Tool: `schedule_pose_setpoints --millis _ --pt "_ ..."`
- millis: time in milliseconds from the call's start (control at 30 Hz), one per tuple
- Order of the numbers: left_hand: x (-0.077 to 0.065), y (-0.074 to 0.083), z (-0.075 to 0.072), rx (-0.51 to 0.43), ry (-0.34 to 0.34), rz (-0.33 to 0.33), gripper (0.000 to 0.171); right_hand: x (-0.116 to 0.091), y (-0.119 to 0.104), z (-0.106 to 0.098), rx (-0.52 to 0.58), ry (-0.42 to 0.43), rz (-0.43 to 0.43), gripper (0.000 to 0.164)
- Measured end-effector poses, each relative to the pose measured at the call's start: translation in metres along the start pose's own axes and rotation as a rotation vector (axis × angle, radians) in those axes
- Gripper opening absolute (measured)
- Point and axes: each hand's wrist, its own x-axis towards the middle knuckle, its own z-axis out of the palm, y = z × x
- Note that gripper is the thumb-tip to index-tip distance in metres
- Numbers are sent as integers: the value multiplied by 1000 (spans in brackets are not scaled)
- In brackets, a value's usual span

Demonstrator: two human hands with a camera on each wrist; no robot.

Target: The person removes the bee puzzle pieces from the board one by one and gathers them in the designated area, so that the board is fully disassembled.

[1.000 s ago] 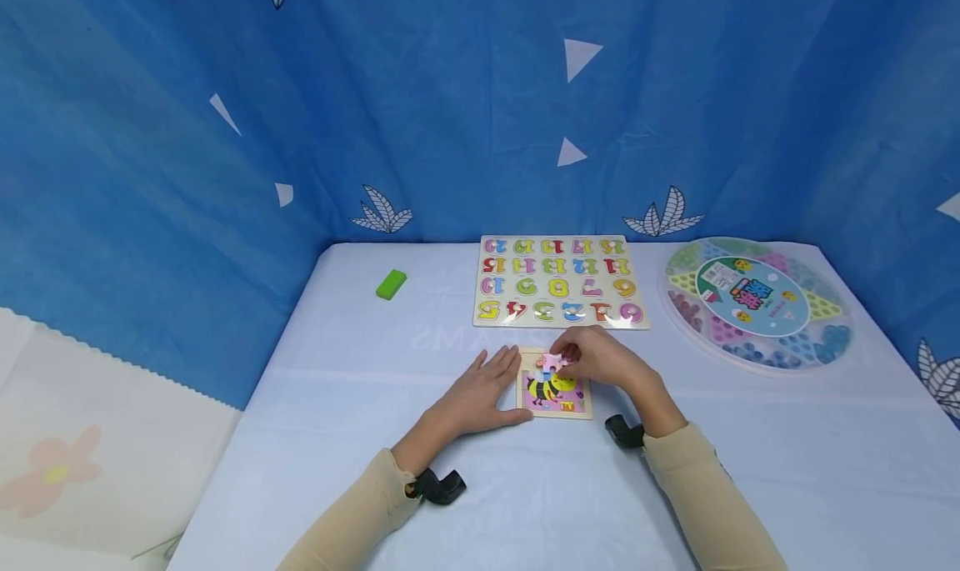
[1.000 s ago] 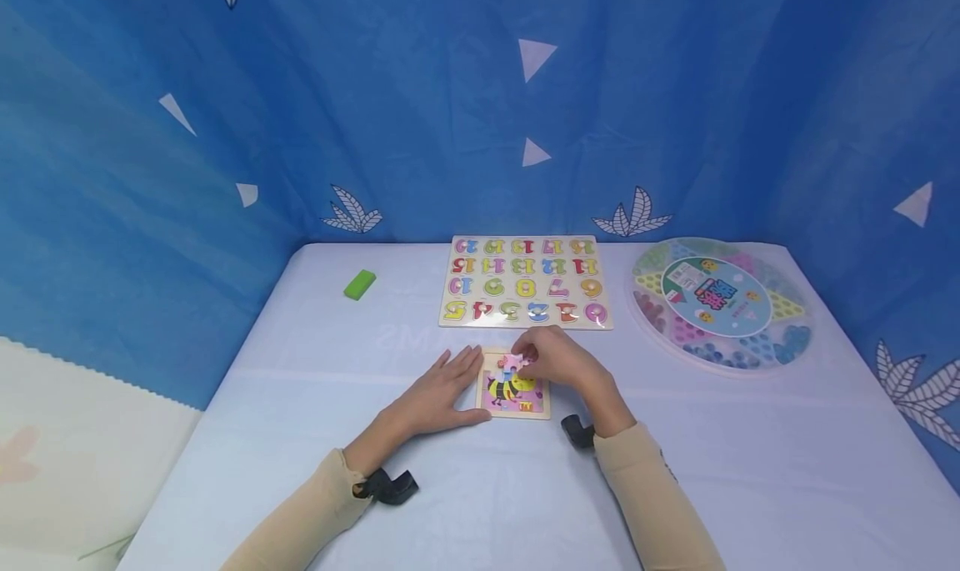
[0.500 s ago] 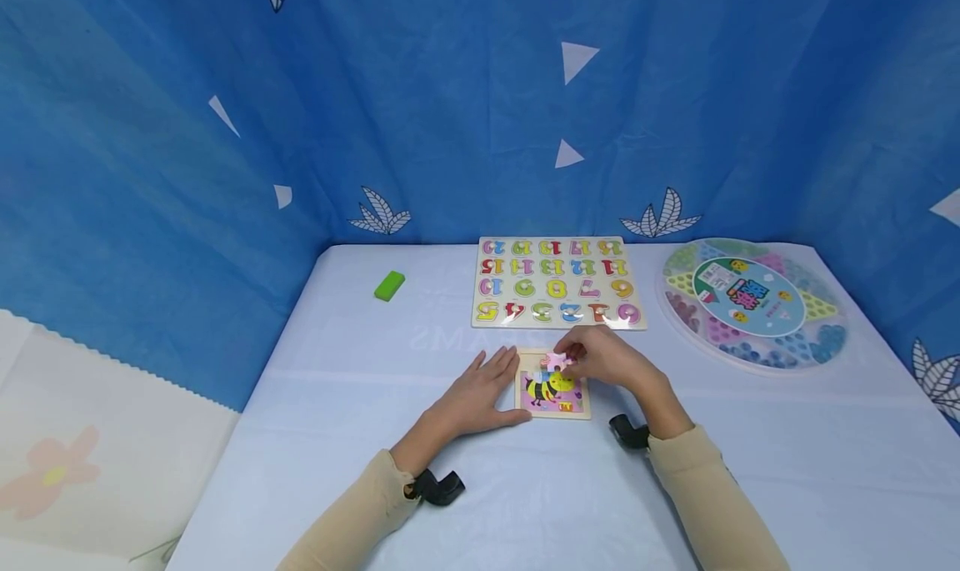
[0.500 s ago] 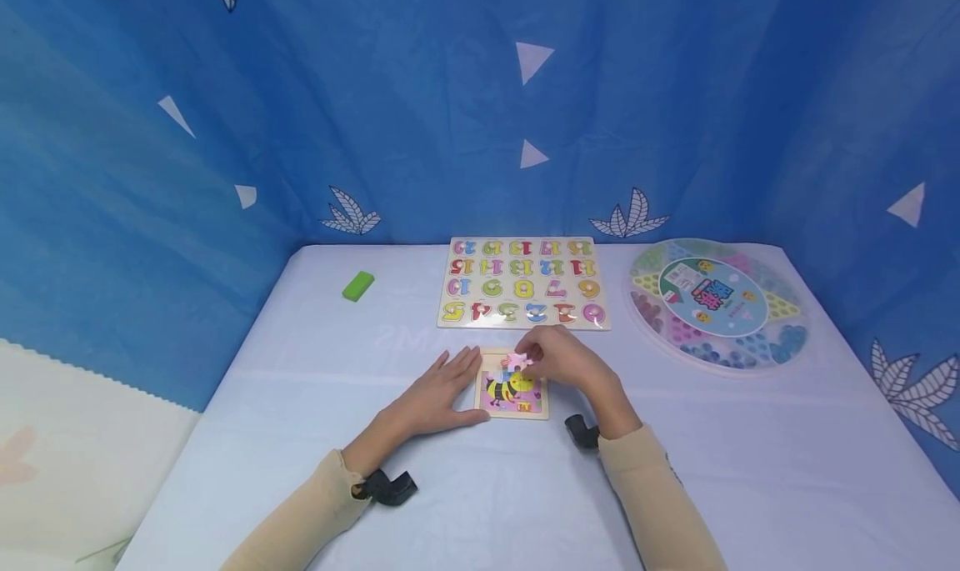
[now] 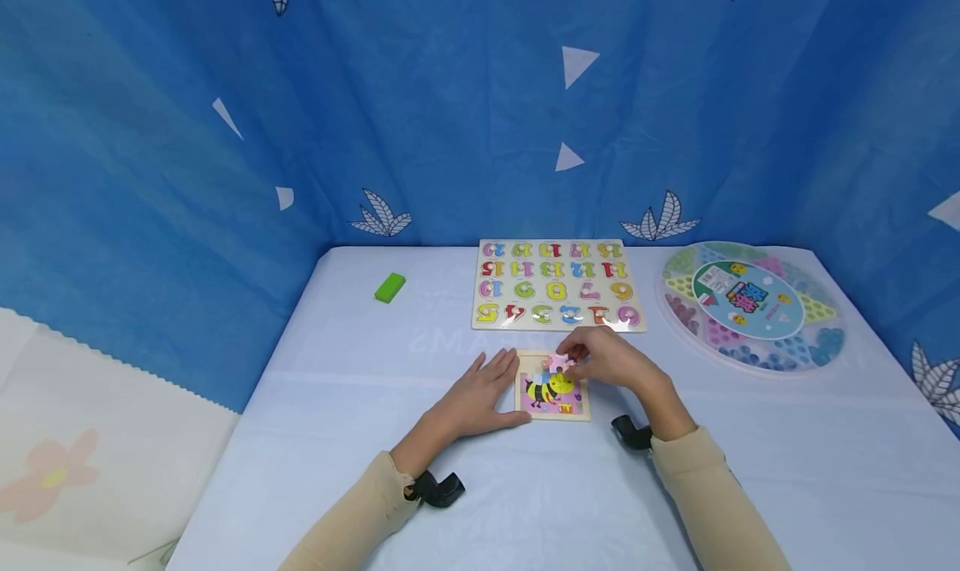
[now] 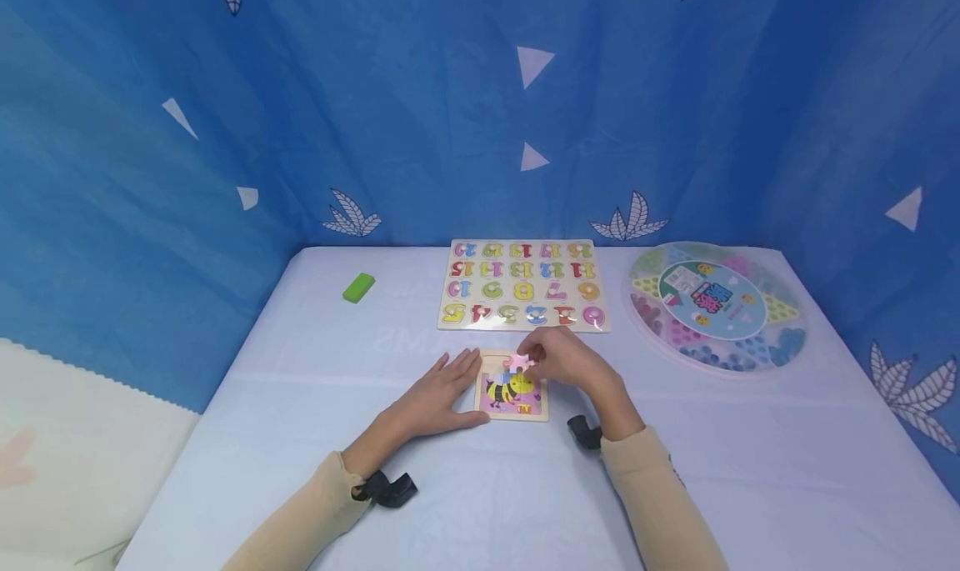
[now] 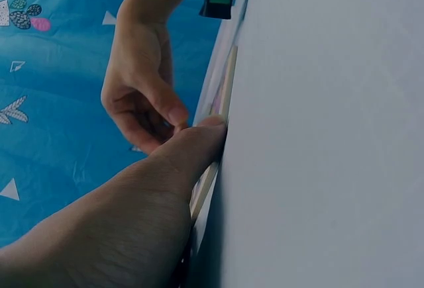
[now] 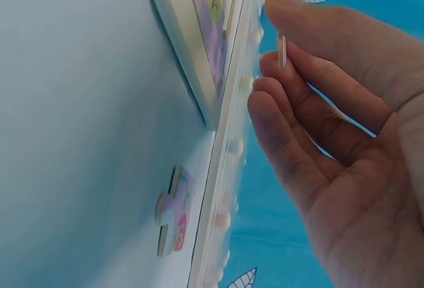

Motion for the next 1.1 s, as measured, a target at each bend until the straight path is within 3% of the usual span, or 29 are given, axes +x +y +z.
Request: schedule_pose_setpoints --millis 600,1100 --pt "-1 0 1 7 18 8 94 -13 17 -9 -29 33 -25 34" --pt "-3 3 -2 -1 23 15 93 -27 36 -15 -25 40 32 33"
